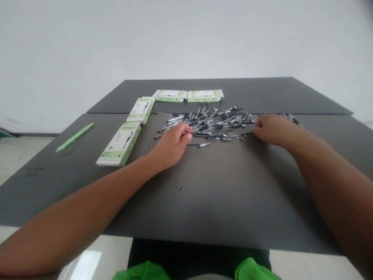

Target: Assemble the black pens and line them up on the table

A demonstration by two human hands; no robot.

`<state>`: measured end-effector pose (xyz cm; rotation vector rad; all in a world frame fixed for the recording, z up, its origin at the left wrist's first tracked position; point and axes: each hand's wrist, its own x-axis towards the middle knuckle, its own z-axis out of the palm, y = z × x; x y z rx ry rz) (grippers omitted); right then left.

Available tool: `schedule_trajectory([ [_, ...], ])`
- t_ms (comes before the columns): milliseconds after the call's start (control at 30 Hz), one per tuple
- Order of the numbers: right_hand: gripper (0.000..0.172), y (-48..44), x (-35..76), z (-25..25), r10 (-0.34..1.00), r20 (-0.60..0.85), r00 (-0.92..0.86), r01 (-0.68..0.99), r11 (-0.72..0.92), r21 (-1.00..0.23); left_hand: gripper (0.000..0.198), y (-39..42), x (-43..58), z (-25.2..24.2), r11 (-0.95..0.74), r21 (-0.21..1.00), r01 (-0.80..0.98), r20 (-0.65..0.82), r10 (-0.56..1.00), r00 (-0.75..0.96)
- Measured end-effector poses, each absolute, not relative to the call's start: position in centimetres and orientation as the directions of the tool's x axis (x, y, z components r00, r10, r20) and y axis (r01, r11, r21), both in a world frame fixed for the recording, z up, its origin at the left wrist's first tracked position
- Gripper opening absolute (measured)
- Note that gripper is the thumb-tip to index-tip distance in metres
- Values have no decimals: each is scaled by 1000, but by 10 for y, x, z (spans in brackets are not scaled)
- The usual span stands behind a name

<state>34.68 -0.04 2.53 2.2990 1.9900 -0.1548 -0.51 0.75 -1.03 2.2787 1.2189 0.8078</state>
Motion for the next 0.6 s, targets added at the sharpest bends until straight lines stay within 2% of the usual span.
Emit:
schedule_trajectory([
  [133, 26, 2, 343, 18, 976, -166, 142, 986, -154, -61, 19, 8, -4, -11, -514, 615, 598, 281, 851, 443],
  [300, 17, 2, 337, 11, 975, -173, 141, 928, -191, -319, 20, 7, -4, -11, -516, 616, 595, 287, 851, 440],
  [467, 8, 1, 328, 6, 973, -172, 156, 788, -228, -572, 19, 7, -3, -11, -510, 618, 598, 283, 854, 436],
  [600, 4, 2, 329, 1, 974, -98, 202, 691, -213, -690, 19, 7, -2, -11, -510, 619, 597, 280, 854, 438],
])
